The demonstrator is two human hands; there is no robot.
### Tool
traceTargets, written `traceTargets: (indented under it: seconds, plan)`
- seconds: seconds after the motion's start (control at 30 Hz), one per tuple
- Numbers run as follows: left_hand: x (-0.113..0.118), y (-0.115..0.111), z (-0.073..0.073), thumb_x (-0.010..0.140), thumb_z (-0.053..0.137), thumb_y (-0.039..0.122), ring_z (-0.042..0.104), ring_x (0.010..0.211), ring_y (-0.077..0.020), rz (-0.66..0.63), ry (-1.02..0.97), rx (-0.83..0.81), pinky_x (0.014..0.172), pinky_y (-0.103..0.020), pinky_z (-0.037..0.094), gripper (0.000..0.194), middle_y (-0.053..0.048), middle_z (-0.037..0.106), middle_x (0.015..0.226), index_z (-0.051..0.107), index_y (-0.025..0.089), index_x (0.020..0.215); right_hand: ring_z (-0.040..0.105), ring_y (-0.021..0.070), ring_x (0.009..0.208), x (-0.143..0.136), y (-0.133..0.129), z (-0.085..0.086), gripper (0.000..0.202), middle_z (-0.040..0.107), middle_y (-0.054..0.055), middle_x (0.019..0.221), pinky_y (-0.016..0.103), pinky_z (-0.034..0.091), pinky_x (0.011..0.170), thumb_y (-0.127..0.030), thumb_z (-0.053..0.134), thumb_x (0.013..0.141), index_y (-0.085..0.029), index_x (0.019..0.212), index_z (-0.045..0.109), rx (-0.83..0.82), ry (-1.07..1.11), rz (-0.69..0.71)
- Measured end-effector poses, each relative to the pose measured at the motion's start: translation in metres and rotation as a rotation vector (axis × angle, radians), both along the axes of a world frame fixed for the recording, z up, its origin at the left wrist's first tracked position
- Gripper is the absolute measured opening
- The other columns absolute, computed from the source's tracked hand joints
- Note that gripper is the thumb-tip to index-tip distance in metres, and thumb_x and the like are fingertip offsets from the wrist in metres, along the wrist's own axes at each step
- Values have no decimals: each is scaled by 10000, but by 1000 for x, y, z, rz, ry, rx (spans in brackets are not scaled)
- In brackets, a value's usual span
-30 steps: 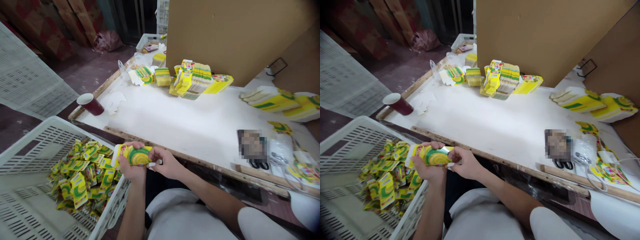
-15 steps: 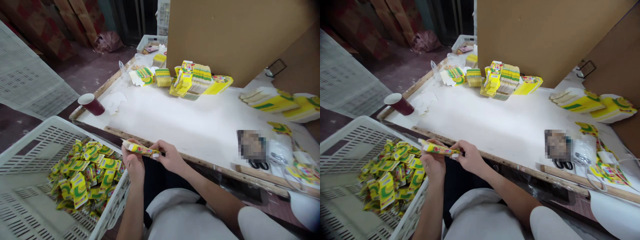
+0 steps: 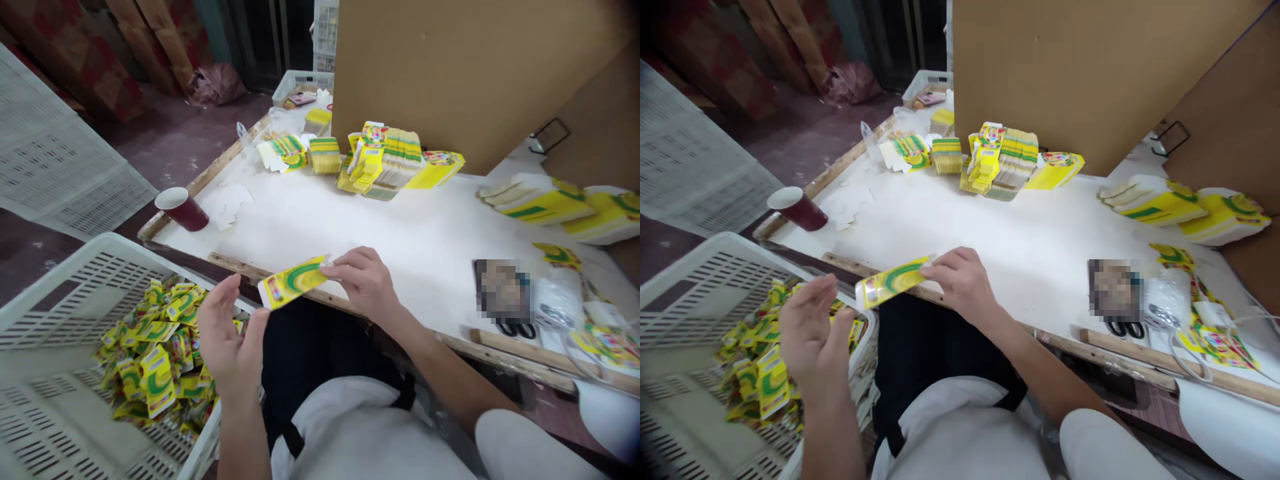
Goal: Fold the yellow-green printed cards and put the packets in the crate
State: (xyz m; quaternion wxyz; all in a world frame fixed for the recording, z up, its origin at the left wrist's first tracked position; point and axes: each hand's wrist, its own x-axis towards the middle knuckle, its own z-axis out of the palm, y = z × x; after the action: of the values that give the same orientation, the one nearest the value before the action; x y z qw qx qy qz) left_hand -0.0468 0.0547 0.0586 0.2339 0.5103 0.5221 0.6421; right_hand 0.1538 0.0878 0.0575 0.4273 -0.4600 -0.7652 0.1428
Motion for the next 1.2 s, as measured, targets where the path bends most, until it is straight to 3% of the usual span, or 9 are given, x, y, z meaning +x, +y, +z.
traceTargets:
  seconds: [0.13, 0.27, 0.43, 0.53, 0.7, 0.77, 0.9, 1.03, 1.2]
  plan:
    - [-2, 0, 10, 480, 814, 301, 402, 1222, -304, -227, 359, -172, 1037, -471, 307, 849, -116, 476, 1280, 466, 209, 1250, 543, 158, 941, -9, -9, 5, 187, 669, -12, 857, 393, 296, 1013, -207, 519, 870, -307, 938, 662, 211, -209, 248]
    - [8, 5, -6, 625, 714, 334, 581, 950, -227, -453, 420, -418, 827, -375, 471, 667, -70, 597, 1053, 441, 209, 1221, 491, 168, 1096, -15, -17, 6, 209, 628, 2, 933, 414, 232, 1080, -184, 490, 874, -295, 945, 652, 172, -224, 302]
    - [19, 0, -18, 664, 670, 293, 582, 812, -171, -431, 389, -375, 733, -296, 476, 569, -30, 587, 911, 419, 208, 1167, 374, 237, 1243, -15, -15, -4, 490, 445, 88, 1284, 434, 327, 1036, -222, 542, 824, -284, 1294, 420, -114, 170, 68]
    - [23, -2, -19, 654, 668, 267, 580, 889, -191, -393, 383, -349, 775, -318, 473, 645, -65, 560, 1016, 355, 205, 1215, 344, 257, 1271, -22, -11, -16, 772, 341, 120, 1389, 434, 361, 1006, -339, 656, 738, -260, 1383, 238, -329, 505, 32]
    - [25, -4, -23, 636, 663, 211, 560, 995, -209, -373, 405, -238, 843, -334, 461, 731, -105, 494, 1140, 287, 202, 1263, 553, 209, 1055, -34, -10, -29, 442, 601, 91, 1120, 383, 441, 910, -409, 570, 798, -192, 1181, 520, -887, 835, 416]
    - [27, -5, -26, 638, 652, 194, 545, 1030, -216, -382, 456, -197, 856, -337, 457, 696, -106, 488, 1147, 306, 200, 1242, 586, 191, 979, -36, -11, -29, 333, 644, 65, 1024, 371, 434, 917, -410, 585, 787, -187, 1033, 610, -965, 867, 432]
    - [32, -6, -30, 648, 629, 174, 503, 1097, -220, -413, 459, -149, 874, -338, 439, 589, -104, 464, 1169, 336, 217, 1157, 600, 175, 939, -35, -11, -25, 315, 659, 40, 1002, 359, 431, 922, -422, 633, 751, -215, 988, 628, -940, 855, 388]
    - [29, -4, -29, 652, 628, 197, 551, 823, -158, -421, 434, -243, 740, -296, 452, 455, -30, 495, 954, 374, 228, 1028, 575, 172, 1023, -31, -12, -21, 406, 609, 62, 1153, 345, 423, 938, -452, 530, 824, -219, 1155, 564, -822, 754, 425]
    - [27, -1, -34, 634, 645, 208, 569, 823, -170, -395, 309, -295, 718, -302, 463, 552, -34, 503, 958, 333, 219, 1090, 467, 171, 1197, -27, -15, -16, 511, 495, 54, 1323, 338, 368, 1005, -163, 493, 830, -247, 1329, 420, -578, 437, 503]
